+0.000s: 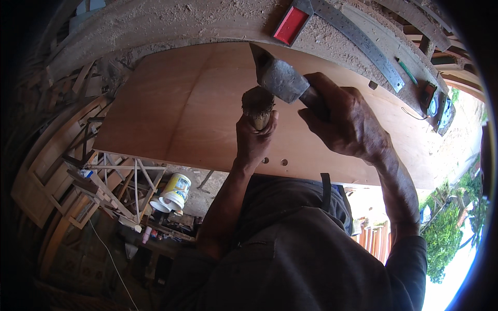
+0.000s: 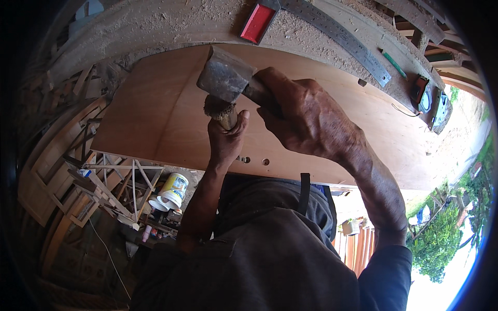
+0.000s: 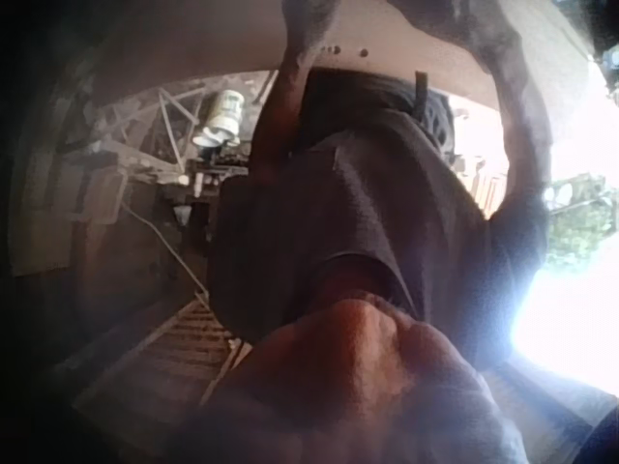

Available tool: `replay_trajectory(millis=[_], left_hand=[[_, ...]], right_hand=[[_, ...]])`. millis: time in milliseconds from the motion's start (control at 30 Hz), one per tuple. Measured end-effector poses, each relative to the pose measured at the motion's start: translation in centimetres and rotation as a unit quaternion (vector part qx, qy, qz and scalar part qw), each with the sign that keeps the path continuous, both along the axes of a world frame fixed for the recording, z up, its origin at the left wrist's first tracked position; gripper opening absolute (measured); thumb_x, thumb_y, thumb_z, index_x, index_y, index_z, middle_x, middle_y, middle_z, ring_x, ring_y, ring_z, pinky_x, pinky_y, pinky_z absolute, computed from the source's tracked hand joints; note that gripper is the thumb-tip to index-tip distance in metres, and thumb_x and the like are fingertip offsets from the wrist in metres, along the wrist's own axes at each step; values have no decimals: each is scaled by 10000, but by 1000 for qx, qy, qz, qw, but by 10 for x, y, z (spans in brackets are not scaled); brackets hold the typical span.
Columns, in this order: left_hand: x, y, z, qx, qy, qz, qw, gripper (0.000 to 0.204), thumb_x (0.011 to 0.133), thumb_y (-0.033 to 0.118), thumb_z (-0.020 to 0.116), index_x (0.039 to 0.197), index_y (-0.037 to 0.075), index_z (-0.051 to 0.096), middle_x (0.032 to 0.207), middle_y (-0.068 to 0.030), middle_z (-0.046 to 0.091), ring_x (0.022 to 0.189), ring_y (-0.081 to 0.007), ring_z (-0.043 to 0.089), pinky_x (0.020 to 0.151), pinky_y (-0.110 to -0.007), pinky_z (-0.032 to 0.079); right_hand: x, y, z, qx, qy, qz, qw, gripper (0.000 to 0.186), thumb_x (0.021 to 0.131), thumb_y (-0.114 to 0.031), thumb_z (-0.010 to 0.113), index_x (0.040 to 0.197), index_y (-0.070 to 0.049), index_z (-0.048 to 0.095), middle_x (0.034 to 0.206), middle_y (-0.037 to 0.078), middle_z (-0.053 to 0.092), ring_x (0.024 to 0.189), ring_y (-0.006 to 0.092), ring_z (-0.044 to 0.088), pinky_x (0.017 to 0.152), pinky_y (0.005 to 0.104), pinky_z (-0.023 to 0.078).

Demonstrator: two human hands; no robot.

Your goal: The person retrieves a chisel and mallet from a drawer, then uses them to carve holes into a large wooden board. They reposition the board and continue chiseling at different locations.

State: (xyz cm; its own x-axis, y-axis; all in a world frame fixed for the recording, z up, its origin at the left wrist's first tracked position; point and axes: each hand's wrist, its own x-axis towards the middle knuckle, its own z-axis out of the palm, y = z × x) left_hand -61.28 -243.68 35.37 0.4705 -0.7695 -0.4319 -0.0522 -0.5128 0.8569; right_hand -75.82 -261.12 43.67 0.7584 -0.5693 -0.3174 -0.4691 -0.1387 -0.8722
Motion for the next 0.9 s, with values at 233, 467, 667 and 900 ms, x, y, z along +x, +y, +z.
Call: replay_trajectory(millis=[233, 467, 667, 900], left_hand=[[12, 1, 3, -5, 26, 13, 1000, 302, 933, 41, 701, 702, 48, 507, 639, 65, 465, 612, -26, 399, 558, -236, 375], [14, -1, -15, -13, 36, 61, 997, 397, 945, 48, 695, 654, 69, 426, 631, 77, 427, 606, -34, 374, 561, -251, 350], [14, 3, -7, 30, 38, 49, 998, 347, 934, 55, 705, 705, 69, 444, 642, 76, 434, 614, -35, 378, 555, -240, 352], [17, 19, -24, 11, 59, 112, 992, 286, 924, 101, 733, 807, 64, 475, 617, 62, 444, 568, -25, 409, 513, -231, 353]], right_hand=[[35, -56, 47, -208, -83, -231, 947, 199, 886, -63, 657, 1079, -36, 615, 733, 126, 678, 622, 247, 690, 526, 347, 541], [31, -39, 10, -104, 10, 193, 976, 310, 905, -60, 611, 1204, 3, 556, 741, 210, 691, 698, 310, 741, 603, 390, 608], [71, -85, 58, -253, -124, -191, 940, 171, 951, -121, 637, 1064, 4, 607, 631, 65, 606, 497, 138, 599, 415, 289, 465], [32, -25, -5, -47, 86, 203, 974, 209, 892, 13, 616, 1081, 3, 529, 730, 226, 671, 690, 358, 718, 588, 436, 569]])
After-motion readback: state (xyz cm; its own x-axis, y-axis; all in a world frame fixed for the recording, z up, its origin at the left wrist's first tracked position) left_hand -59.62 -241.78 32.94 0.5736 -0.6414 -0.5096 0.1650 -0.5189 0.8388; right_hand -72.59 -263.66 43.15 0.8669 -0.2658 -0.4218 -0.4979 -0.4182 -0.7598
